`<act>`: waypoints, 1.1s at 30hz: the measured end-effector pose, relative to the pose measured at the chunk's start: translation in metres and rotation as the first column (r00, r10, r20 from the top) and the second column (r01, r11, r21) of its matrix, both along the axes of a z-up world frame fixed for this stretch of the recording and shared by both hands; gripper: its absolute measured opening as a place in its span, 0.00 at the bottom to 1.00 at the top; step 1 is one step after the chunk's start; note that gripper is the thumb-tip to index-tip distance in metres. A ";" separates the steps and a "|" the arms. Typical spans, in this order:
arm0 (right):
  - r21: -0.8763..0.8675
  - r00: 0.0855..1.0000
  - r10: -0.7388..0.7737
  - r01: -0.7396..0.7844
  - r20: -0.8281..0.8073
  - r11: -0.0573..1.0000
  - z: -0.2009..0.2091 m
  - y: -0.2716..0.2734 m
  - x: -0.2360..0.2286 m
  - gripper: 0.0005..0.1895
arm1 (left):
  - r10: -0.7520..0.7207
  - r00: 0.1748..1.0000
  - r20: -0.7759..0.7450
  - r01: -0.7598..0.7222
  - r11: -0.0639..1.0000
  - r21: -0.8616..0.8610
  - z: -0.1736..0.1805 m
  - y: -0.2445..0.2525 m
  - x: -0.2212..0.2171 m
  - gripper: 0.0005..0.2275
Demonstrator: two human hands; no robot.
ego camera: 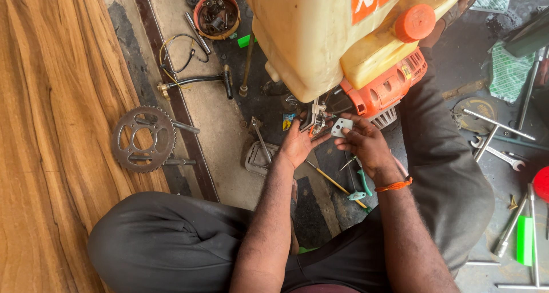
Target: The person sits on the floor and works on a small engine, using a wrench and screwdriver to remove and reattach components. They handle small metal parts and fasteners, occasionally adjusting the camera or their position.
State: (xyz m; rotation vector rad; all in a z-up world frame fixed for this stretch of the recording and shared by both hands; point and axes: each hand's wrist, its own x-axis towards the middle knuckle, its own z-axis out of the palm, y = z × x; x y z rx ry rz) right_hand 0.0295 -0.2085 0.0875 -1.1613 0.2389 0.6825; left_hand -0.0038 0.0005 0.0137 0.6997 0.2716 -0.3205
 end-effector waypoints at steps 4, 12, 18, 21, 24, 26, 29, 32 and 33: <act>0.026 0.998 -0.036 0.037 -0.050 0.999 -0.013 -0.001 0.002 0.13 | 0.006 1.000 0.008 -0.006 0.999 -0.034 -0.002 0.000 0.000 0.29; 0.369 0.947 -0.093 0.208 -0.307 0.906 -0.044 0.013 -0.007 0.12 | 0.016 0.999 -0.049 -0.021 0.995 -0.095 -0.005 -0.007 0.000 0.28; 0.436 0.926 -0.081 0.249 -0.368 0.865 -0.046 0.018 -0.006 0.13 | 0.014 0.999 -0.048 -0.022 0.985 -0.170 -0.007 -0.010 -0.001 0.29; 0.405 0.919 -0.107 0.269 -0.381 0.874 -0.040 0.020 -0.005 0.12 | 0.030 0.999 -0.024 -0.034 0.978 -0.208 -0.008 -0.013 -0.002 0.32; 0.360 0.897 -0.150 0.315 -0.416 0.878 -0.036 0.022 -0.008 0.10 | 0.048 0.999 0.015 -0.043 0.969 -0.243 -0.009 -0.015 -0.004 0.36; 0.357 0.888 -0.165 0.335 -0.428 0.872 -0.035 0.022 -0.008 0.09 | 0.052 0.998 -0.024 -0.056 0.970 -0.238 -0.010 -0.017 -0.003 0.34; 0.363 0.888 -0.177 0.346 -0.424 0.865 -0.033 0.021 -0.008 0.08 | 0.054 0.996 -0.066 -0.069 0.967 -0.245 -0.011 -0.019 -0.001 0.32; 0.332 0.878 -0.207 0.368 -0.432 0.868 -0.031 0.020 -0.008 0.06 | 0.066 0.995 -0.077 -0.085 0.957 -0.278 -0.011 -0.022 0.000 0.31; 0.331 0.876 -0.210 0.372 -0.435 0.867 -0.030 0.020 -0.007 0.06 | 0.072 0.995 -0.076 -0.091 0.952 -0.292 -0.011 -0.023 0.000 0.31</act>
